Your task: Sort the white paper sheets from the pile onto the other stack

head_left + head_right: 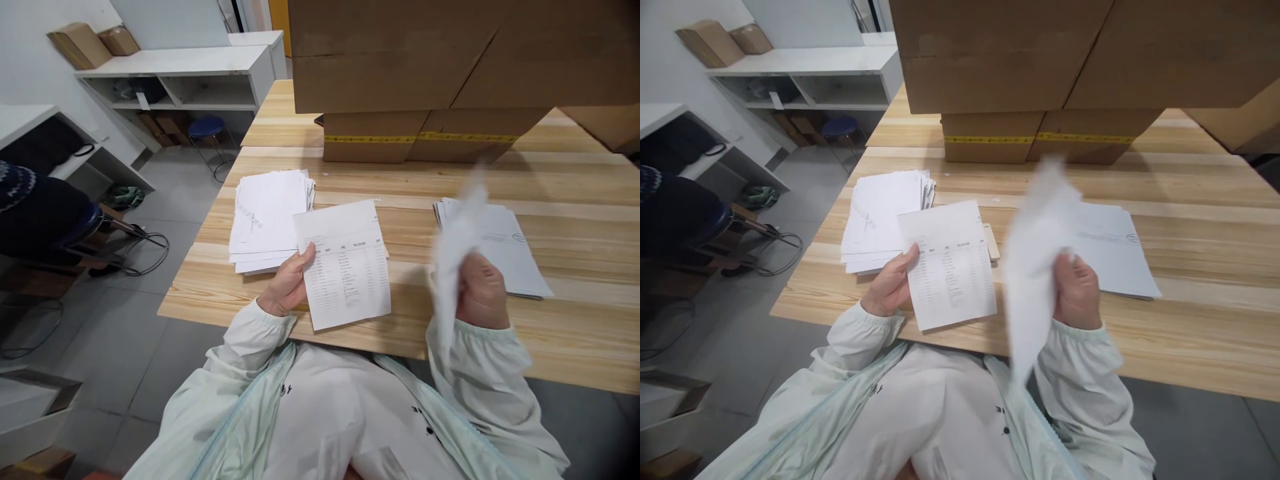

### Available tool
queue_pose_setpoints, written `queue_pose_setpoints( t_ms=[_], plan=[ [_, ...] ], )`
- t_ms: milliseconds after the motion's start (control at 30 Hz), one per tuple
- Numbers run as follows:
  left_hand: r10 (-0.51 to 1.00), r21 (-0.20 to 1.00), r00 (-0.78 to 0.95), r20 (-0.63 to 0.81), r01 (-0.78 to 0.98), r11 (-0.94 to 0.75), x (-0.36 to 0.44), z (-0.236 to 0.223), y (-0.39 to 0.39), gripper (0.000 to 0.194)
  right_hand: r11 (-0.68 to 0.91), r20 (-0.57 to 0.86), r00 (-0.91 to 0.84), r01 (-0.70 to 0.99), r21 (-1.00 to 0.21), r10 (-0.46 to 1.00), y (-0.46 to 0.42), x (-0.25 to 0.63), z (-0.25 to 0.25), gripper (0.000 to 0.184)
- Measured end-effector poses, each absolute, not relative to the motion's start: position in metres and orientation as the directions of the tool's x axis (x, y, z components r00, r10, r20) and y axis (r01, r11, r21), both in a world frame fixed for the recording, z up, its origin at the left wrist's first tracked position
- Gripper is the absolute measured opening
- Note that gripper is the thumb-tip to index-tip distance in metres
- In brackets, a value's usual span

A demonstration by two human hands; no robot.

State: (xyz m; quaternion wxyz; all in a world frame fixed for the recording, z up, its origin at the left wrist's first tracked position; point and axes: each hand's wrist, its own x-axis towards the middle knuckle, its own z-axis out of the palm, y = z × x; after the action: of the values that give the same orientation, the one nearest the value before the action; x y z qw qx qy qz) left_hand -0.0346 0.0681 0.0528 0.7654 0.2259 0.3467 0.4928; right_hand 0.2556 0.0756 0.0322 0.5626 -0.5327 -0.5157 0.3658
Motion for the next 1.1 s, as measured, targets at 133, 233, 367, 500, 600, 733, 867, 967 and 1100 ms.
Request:
queue_pose_setpoints(
  t_ms=[133, 233, 367, 500, 600, 733, 867, 967, 1100],
  plan=[
    [0.915, 0.687, 0.270, -0.300, -0.604, 0.403, -0.029, 0.052, 0.070, 0.039, 0.071, 0.123, 0.208, 0.241, -0.968, 0.970, 0.066, 0.215, 0.036, 0.041],
    [0.924, 0.689, 0.251, -0.288, -0.616, 0.382, -0.028, 0.052, 0.070, 0.041, 0.170, 0.219, 0.078, 0.403, -0.899, 0.972, 0.065, 0.197, 0.036, 0.039],
    [0.940, 0.765, 0.239, -0.242, -0.549, 0.336, -0.029, 0.055, 0.065, 0.051, 0.310, 0.354, 0.042, 0.393, -0.865, 0.934, 0.068, 0.185, 0.033, 0.036],
    [0.968, 0.941, 0.244, -0.054, -0.313, 0.131, -0.035, 0.066, 0.057, 0.051, 0.492, 0.520, 0.190, 0.180, -0.852, 0.833, 0.074, 0.178, 0.029, 0.048],
    [0.960, 0.986, 0.231, 0.158, -0.082, -0.143, -0.041, 0.072, 0.054, 0.047, 0.471, 0.473, 0.035, 0.052, -0.880, 0.880, 0.076, 0.177, 0.023, 0.032],
    [0.930, 0.946, 0.198, 0.309, 0.036, -0.322, -0.047, 0.065, 0.055, 0.039, 0.464, 0.461, -0.066, 0.039, -0.885, 0.885, 0.073, 0.174, 0.015, 0.010],
    [0.909, 0.927, 0.187, 0.373, -0.040, -0.372, -0.049, 0.053, 0.055, 0.023, 0.467, 0.464, -0.109, 0.005, -0.884, 0.879, 0.072, 0.168, 0.014, 0.009],
    [0.917, 0.935, 0.183, 0.355, -0.082, -0.346, -0.048, 0.047, 0.052, 0.023, 0.482, 0.476, -0.174, -0.008, -0.876, 0.862, 0.075, 0.168, 0.015, 0.012],
    [0.927, 0.944, 0.181, 0.329, -0.092, -0.318, -0.046, 0.044, 0.050, 0.029, 0.481, 0.479, -0.183, -0.034, -0.876, 0.859, 0.075, 0.168, 0.011, 0.020]
  ],
)
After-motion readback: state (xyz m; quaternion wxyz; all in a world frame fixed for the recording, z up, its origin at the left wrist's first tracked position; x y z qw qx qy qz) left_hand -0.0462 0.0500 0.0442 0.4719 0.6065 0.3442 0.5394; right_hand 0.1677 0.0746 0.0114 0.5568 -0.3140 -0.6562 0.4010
